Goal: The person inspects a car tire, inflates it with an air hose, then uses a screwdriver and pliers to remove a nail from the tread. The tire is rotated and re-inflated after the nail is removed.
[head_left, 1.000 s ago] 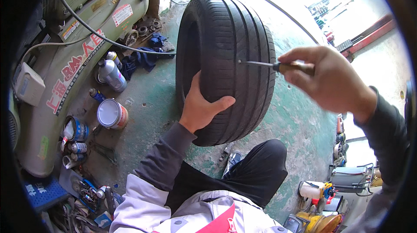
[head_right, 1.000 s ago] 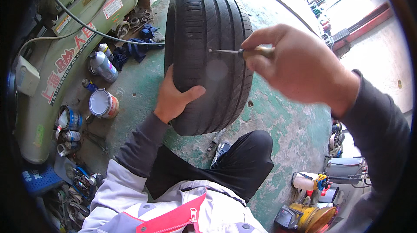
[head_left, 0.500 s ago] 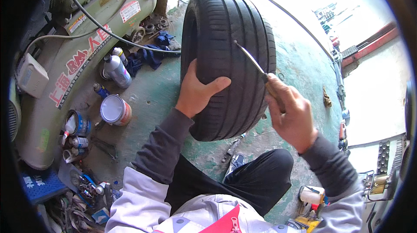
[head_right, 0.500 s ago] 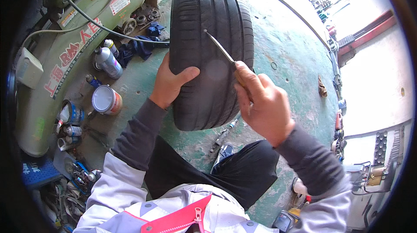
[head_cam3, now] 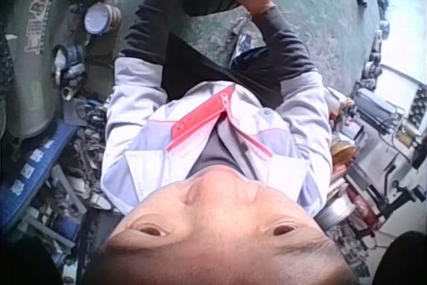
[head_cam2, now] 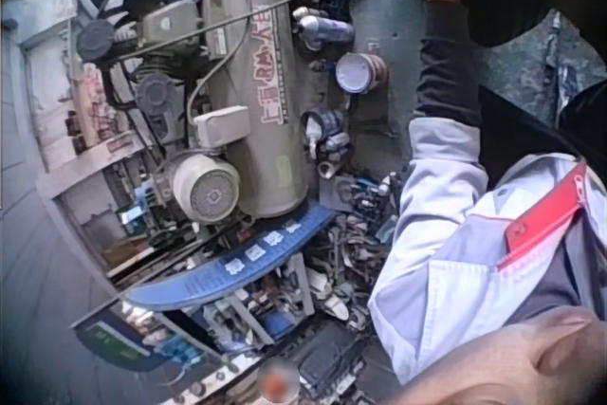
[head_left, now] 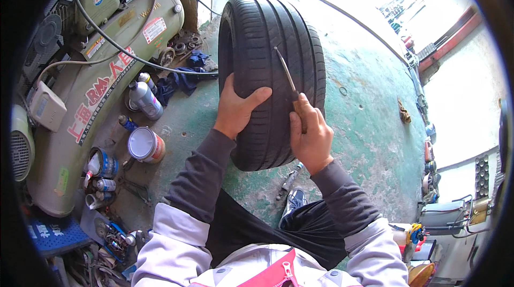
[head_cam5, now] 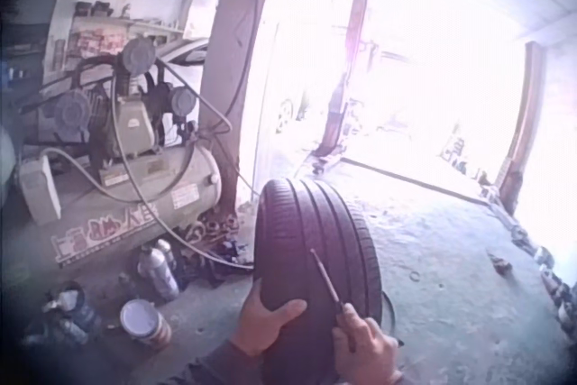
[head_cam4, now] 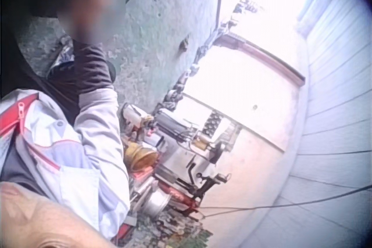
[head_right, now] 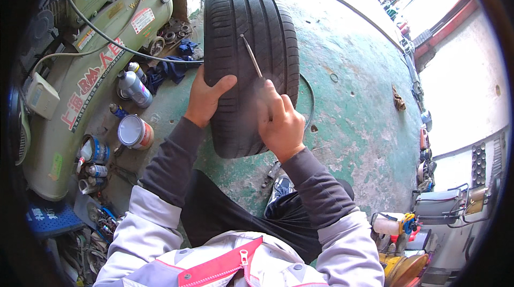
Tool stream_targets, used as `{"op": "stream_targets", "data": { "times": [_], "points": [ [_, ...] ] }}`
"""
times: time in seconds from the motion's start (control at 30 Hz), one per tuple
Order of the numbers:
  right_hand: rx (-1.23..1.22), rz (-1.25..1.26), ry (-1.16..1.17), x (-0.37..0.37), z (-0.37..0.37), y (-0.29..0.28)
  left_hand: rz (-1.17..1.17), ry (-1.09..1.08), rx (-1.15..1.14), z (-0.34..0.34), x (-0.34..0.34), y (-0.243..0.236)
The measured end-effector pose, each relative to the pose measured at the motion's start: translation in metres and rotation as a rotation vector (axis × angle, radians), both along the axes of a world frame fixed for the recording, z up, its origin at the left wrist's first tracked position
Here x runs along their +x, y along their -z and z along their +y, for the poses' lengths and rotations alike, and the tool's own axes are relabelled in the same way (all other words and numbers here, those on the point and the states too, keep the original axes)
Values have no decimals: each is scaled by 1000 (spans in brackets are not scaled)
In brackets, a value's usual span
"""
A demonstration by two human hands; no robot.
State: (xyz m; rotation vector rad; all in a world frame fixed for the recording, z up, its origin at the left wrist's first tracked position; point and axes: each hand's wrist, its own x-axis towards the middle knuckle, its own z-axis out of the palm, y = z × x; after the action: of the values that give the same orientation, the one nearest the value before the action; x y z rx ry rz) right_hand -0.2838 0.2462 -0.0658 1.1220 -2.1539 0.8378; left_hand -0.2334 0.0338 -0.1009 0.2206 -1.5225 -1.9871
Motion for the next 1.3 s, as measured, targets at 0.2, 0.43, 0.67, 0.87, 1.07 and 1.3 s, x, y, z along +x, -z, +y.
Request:
{"op": "stream_targets", "data": {
  "times": [0.2,0.43,0.67,0.87,1.07,1.3],
  "points": [
    [-229,-565,-297,-12,20,-17,-20,-14,-37,2,1,3],
    [5,31,8,-7,13,7,-36,-36,-62,6,-1,6],
    [114,-20,92,5,11,-2,-50,-29,-23,7,2,2],
    [414,52,181,33,35,-88,-48,-50,-90,13,12,3],
    [902,197,-21,14,28,-217,-76,-23,-151,28,29,7],
    [560,-1071,-43,-3,36,-225,-93,7,-149,44,63,15]
  ]
}}
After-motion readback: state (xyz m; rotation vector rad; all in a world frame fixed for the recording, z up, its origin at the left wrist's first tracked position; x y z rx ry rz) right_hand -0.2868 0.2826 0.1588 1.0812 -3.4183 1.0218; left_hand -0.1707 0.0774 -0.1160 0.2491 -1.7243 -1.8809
